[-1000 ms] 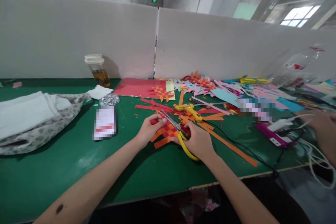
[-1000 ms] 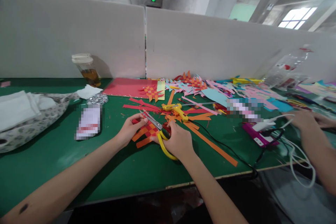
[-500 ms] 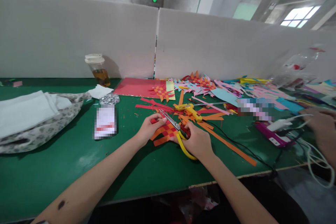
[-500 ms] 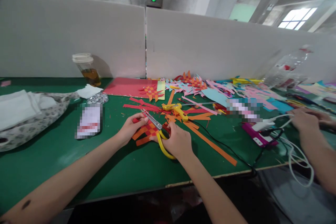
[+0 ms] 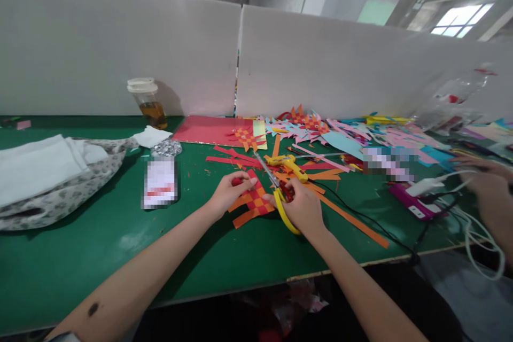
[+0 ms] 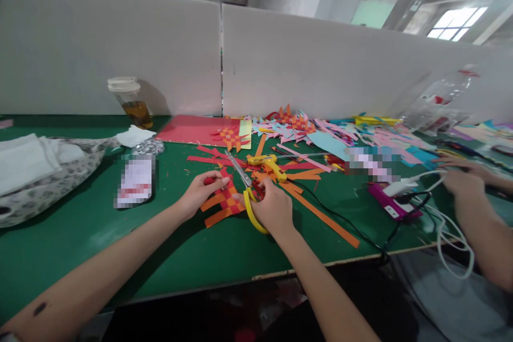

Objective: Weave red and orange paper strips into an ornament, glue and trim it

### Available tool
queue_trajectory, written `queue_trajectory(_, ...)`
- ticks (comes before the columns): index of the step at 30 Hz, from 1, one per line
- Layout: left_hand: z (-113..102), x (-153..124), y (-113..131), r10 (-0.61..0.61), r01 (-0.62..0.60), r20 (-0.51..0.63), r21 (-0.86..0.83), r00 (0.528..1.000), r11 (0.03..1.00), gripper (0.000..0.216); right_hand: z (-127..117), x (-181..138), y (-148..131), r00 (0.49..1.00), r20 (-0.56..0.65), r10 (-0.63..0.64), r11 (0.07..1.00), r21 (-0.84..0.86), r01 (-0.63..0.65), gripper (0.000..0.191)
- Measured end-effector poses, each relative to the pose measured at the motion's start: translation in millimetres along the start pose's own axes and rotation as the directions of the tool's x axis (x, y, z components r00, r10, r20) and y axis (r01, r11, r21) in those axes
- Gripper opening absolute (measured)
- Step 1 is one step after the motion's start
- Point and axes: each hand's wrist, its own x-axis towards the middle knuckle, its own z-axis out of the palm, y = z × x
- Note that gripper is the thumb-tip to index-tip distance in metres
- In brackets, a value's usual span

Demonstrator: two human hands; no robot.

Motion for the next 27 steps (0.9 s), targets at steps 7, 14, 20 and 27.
queue_trajectory(7, -5, 3, -3, -0.015, 0.013, -0.074, -0.025, 0.997, 1.0, 0.028, 4, 8, 10, 0.992, 0.034, 0.118, 0.918, 0.378, -0.123, 0.041)
queue_trajectory(14, -2, 2, -4, -0.064, 0.059, -0.08, -0.066, 0.995, 0.996, 0.031, 20, 8, 7, 0.966, 0.254, 0.052, 0.7, 0.681, -0.217, 0.04)
queue_trajectory(20, -1, 2, -7, -0.016, 0.015, -0.034, -0.021, 0.999, 1.0, 0.031, 34, 9, 8, 0.972, 0.224, 0.067, 0.71, 0.674, -0.204, 0.04)
queue_trajectory(27, -3, 4, -11, -0.036, 0.027, -0.093, -0.096, 0.995, 0.995, 0.035, 12, 9, 7, 0.979, 0.196, 0.057, 0.903, 0.408, -0.134, 0.037)
